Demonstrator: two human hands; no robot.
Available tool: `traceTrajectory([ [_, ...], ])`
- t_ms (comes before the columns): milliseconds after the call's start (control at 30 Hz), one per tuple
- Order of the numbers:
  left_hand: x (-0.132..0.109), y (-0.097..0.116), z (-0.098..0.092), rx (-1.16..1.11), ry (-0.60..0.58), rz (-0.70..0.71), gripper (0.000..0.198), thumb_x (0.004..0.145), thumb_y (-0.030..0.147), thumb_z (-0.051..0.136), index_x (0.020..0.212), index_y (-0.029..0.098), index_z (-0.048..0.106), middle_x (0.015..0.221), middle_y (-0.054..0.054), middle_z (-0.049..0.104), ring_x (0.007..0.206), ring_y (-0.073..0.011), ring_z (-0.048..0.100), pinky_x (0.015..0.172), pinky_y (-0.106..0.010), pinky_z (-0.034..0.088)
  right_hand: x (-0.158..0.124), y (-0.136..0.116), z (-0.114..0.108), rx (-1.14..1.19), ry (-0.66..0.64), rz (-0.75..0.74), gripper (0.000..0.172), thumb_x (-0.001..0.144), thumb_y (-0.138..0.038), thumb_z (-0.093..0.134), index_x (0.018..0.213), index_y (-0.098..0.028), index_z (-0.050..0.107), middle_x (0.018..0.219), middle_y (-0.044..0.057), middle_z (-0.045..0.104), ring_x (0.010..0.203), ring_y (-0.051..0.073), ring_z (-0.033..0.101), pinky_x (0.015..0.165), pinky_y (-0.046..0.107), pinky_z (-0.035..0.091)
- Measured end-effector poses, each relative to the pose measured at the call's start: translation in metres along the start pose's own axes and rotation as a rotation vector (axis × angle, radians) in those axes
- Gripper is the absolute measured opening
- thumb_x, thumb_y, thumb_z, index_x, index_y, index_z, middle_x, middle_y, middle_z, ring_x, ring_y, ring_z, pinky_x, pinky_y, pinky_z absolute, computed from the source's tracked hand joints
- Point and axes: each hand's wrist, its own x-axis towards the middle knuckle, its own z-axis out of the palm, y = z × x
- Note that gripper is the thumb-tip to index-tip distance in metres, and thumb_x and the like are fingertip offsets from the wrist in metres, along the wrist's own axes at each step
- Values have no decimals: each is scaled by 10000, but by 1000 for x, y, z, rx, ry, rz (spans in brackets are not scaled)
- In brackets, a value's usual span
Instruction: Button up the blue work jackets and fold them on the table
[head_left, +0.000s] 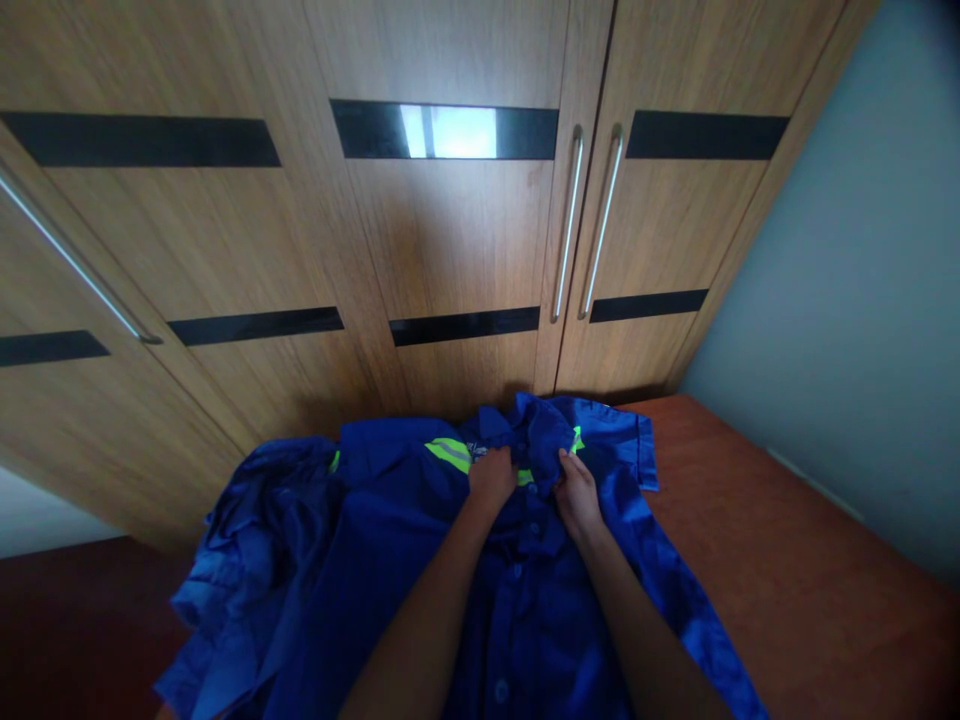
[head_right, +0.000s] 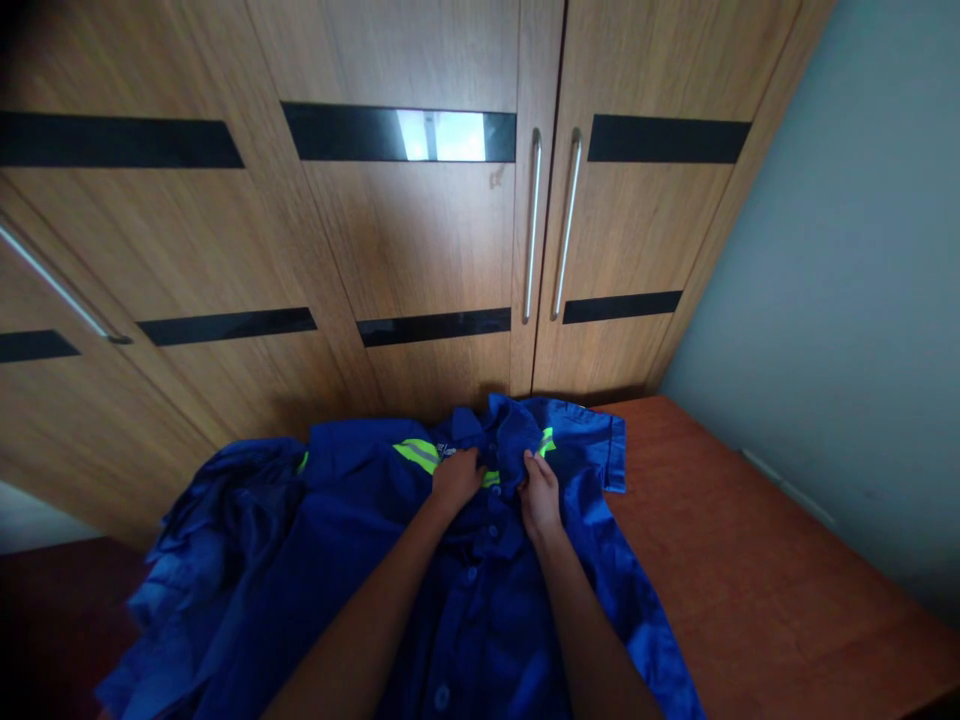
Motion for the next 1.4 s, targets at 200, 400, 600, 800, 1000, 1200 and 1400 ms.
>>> traceTrajectory([
  [200, 21, 15, 0, -40, 19, 68, 242, 865, 197, 527, 1090, 195, 618, 1179, -130, 591, 1100, -251, 584, 913, -354, 459, 0, 0, 0, 28, 42, -59, 390, 661, -423, 731, 973, -210, 635, 882, 24, 716, 693, 173, 650, 518, 252, 473],
  [400, 39, 21, 10, -111, 12, 6, 253, 905, 286, 552, 1117, 153, 592, 1178, -93, 592, 1055, -228, 587, 900, -434, 483, -1, -9, 2, 99, 54, -95, 339, 699, -421, 705, 971, -233, 630, 951, 29, 714, 828, 195, 673, 664, 300, 531],
  [600, 48, 17, 15, -270, 40, -46, 254, 897, 318, 580, 1085, 148, 601, 1089, -67, 630, 975, -203, 615, 864, -428, 505, 0, -13, -2, 121, 110, -103, 318, 697, -459, 709, 892, -227, 611, 873, 10, 709, 741, 169, 668, 625, 276, 524],
  [800, 44, 2, 13, -582, 214, -2, 40, 860, 172, 573, 832, 200, 582, 822, -14, 678, 839, -160, 658, 784, -281, 486, 0, -17, 0, 95, 152, -170, 355, 673, -447, 711, 915, -210, 603, 795, -12, 680, 624, 131, 613, 559, 247, 479],
  [1000, 17, -7, -12, -854, 381, 88, 57, 880, 172, 472, 870, 206, 516, 777, 5, 678, 704, -127, 668, 634, -216, 486, -8, -34, 12, -10, 196, -344, 336, 667, -378, 731, 911, -184, 606, 544, -102, 452, 458, 59, 389, 461, 195, 341],
  [1200, -24, 2, -27, -908, 465, 183, 49, 833, 199, 544, 840, 213, 590, 787, 2, 674, 769, -146, 657, 701, -232, 480, -23, -27, 25, -338, 85, -524, 258, 705, -366, 676, 850, -153, 682, 574, -43, 522, 534, 101, 464, 528, 237, 418],
  [1400, -42, 5, -17, -903, 483, 194, 146, 811, 156, 543, 875, 222, 656, 852, -9, 709, 793, -154, 666, 725, -244, 492, -31, -18, 26, -671, -26, -699, 245, 783, -335, 599, 889, -158, 733, 656, 29, 668, 540, 141, 561, 559, 269, 482],
])
